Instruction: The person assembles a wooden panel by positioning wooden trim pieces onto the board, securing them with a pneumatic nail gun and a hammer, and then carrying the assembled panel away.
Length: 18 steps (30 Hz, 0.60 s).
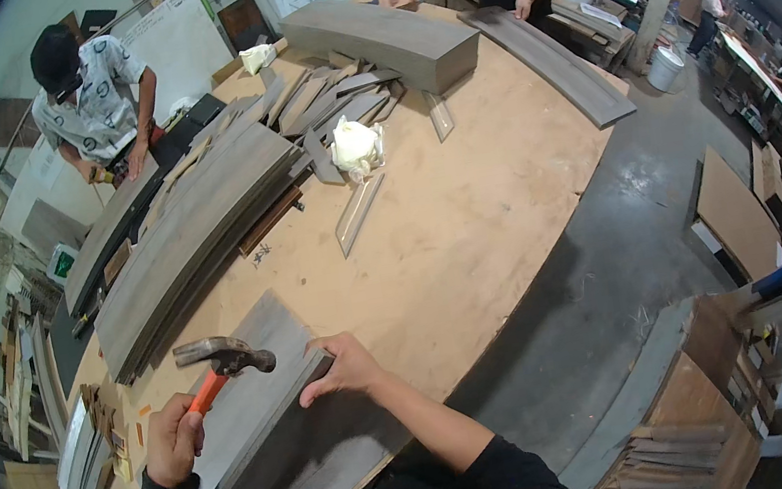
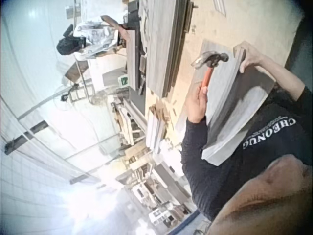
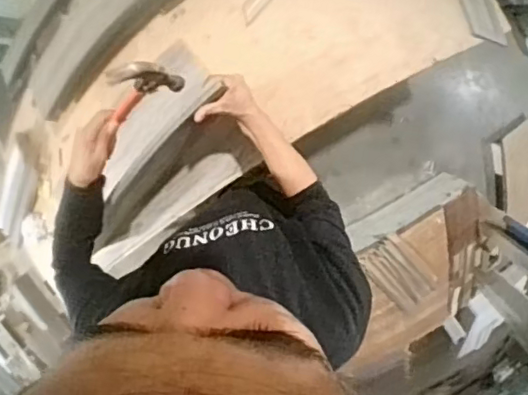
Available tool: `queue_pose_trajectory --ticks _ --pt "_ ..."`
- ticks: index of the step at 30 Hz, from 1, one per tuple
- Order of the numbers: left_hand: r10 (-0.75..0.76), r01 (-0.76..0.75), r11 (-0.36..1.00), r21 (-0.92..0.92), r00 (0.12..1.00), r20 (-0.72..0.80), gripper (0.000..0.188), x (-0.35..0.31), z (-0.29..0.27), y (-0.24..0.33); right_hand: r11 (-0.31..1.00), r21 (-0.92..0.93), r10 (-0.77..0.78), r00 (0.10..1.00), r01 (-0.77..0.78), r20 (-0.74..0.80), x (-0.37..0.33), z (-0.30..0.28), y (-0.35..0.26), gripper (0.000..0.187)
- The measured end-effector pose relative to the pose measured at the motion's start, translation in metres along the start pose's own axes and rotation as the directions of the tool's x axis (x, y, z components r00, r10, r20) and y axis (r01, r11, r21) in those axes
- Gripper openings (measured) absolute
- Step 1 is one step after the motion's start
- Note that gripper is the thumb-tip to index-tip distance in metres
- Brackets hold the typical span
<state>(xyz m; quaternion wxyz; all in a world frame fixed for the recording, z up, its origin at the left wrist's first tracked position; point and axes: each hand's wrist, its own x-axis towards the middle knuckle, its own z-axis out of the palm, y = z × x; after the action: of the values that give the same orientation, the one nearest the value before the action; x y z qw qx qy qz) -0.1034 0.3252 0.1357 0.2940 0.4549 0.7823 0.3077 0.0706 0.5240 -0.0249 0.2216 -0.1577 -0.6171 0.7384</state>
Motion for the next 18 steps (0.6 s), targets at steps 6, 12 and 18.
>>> queue_pose_trajectory --ticks 6,12,18 --pt "0.242 -0.215 0.965 0.15 0.95 -0.195 0.029 -0.021 0.006 0.023 0.997 -0.046 -0.058 0.998 0.058 0.003 0.006 0.006 0.004 0.047" --pt "0.278 -0.252 0.851 0.461 0.96 0.012 0.024 -0.012 0.017 0.023 0.98 -0.036 -0.198 0.98 0.198 -0.017 0.008 0.008 0.016 0.044" --pt "0.223 -0.177 0.954 0.243 0.959 -0.177 0.021 -0.019 0.029 0.029 0.939 -0.188 -0.304 0.95 0.287 -0.07 0.004 -0.001 0.02 0.041"
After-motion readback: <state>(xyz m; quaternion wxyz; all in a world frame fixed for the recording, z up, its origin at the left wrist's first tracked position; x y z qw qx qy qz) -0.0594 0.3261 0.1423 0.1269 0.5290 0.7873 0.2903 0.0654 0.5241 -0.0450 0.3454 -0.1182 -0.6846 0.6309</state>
